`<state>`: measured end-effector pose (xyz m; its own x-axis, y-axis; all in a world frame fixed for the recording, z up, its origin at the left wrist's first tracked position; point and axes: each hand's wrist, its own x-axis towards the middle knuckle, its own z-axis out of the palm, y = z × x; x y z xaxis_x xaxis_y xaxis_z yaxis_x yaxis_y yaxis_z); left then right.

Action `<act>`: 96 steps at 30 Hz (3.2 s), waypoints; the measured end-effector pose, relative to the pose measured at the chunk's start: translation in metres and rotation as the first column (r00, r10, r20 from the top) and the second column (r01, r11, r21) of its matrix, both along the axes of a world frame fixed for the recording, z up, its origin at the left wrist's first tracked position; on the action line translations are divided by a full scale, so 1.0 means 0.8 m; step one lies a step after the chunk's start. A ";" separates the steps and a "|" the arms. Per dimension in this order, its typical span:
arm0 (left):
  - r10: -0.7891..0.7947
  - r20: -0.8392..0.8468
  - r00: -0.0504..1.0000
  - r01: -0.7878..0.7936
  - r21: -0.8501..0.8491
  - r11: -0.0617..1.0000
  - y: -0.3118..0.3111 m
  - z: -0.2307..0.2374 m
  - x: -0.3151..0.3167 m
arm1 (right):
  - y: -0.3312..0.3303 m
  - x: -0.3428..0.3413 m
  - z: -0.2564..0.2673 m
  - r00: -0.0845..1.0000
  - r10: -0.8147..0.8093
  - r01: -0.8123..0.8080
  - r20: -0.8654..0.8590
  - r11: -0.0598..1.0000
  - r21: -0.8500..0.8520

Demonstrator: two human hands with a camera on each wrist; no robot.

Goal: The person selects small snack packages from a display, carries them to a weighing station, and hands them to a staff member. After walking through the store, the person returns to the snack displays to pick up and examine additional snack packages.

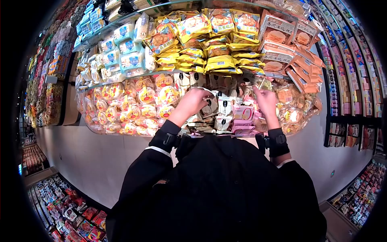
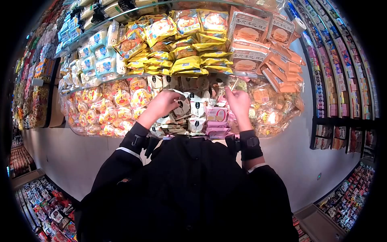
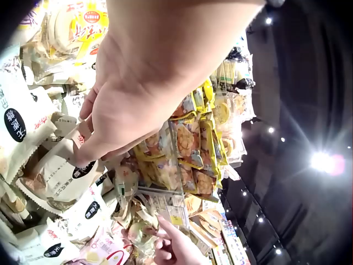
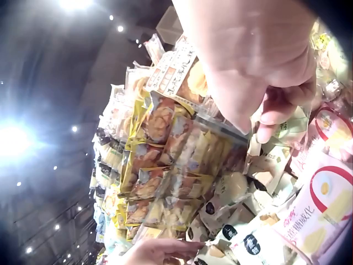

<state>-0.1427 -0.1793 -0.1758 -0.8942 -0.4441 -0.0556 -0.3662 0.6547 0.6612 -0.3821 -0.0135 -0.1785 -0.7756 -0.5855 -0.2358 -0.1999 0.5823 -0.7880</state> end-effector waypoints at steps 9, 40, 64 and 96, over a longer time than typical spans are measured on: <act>0.096 -0.233 0.968 -0.137 -0.167 0.976 0.021 -0.007 0.016 | 0.053 0.028 0.016 0.821 -0.053 0.271 0.569 0.913 -0.306; 0.249 -0.218 0.944 -0.301 -0.248 0.921 -0.003 -0.008 -0.001 | -0.057 0.035 -0.036 0.483 0.491 -0.591 -0.725 0.794 0.144; -0.061 -0.064 0.996 0.038 -0.314 0.949 0.114 -0.004 -0.220 | 0.321 0.025 -0.040 0.718 0.072 0.512 0.692 0.619 -0.596; -0.059 0.071 0.996 0.057 0.028 0.998 0.106 -0.005 -0.275 | 0.145 -0.030 -0.023 0.903 0.190 -0.282 -0.385 0.939 -0.199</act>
<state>-0.3627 -0.0949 -0.1798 -0.9118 -0.3891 -0.1315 -0.3752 0.6590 0.6519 -0.4059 0.1023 -0.1966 -0.6116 -0.7648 0.2023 -0.5997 0.2814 -0.7491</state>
